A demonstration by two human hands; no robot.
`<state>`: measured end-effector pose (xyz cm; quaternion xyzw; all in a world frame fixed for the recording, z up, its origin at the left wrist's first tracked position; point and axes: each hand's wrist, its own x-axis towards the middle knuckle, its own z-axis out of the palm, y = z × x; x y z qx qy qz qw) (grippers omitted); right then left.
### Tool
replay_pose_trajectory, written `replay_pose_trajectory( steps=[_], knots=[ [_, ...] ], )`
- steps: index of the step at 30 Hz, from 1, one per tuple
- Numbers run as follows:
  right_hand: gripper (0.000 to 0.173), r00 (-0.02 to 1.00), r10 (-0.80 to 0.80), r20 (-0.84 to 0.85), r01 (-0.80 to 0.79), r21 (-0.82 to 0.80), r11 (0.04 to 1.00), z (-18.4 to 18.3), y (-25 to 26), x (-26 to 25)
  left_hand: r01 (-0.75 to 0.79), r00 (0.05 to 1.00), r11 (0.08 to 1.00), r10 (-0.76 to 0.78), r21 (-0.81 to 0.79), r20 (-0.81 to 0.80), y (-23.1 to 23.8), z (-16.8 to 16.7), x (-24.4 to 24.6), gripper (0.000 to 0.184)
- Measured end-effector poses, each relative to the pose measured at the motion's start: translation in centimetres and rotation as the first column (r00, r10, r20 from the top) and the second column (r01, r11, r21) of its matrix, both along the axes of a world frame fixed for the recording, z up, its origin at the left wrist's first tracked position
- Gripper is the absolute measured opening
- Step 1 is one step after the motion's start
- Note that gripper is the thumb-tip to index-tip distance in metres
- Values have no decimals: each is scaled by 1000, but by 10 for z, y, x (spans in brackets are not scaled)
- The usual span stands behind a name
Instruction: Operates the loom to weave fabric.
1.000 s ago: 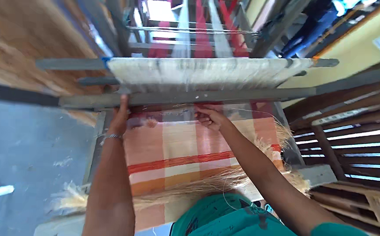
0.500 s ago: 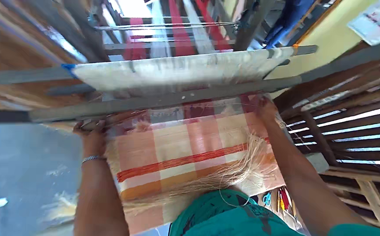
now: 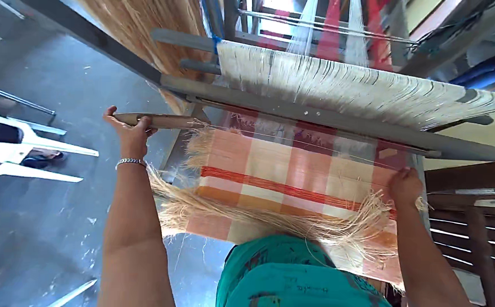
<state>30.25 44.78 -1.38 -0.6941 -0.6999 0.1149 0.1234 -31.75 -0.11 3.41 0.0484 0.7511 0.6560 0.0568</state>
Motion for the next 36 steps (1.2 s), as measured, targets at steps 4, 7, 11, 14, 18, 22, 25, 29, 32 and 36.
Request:
replay_pose_trajectory(
  steps=[4, 7, 11, 14, 18, 22, 25, 29, 32, 36],
  knots=[
    [54, 1000, 5, 24, -5, -3, 1000, 1, -2, 1, 13, 981, 989, -41, -149, -188, -10, 26, 25, 90],
    [55, 999, 0, 41, 0, -8, 1000, 1, -3, 2, -49, 891, 911, -146, -410, -431, 0, 46, 54, 80],
    [54, 996, -22, 82, 28, -70, 997, 10, -10, -6, -7, 786, 694, -442, -720, -433, 43, 51, 98, 61],
    [51, 995, -54, 90, 65, -125, 990, 18, -13, -10, 34, 738, 491, -600, -871, -309, 71, 9, 107, 63],
    [51, 993, -73, 88, 84, -126, 988, 3, -1, -1, 13, 820, 507, -499, -862, -282, 51, -31, 92, 68],
    [50, 995, -55, 81, 65, -126, 990, 1, 8, 9, -145, 887, 767, -180, -626, -425, -47, -10, 85, 64],
    [48, 985, -43, -167, 56, 69, 996, 34, 4, 4, -361, 861, 871, 173, -334, -478, -125, 2, 91, 51],
    [47, 875, 403, -269, -278, 403, 872, 105, -15, -73, -121, 963, 986, 145, 115, -225, -97, 52, 177, 75],
    [45, 763, 633, -126, -550, 387, 740, 99, -13, -149, 174, 968, 984, -166, 26, -187, -47, 21, 234, 93],
    [52, 819, 568, 77, -543, 419, 727, 41, -14, -194, 409, 901, 910, -414, -62, -128, -1, -37, 301, 81]
  ],
)
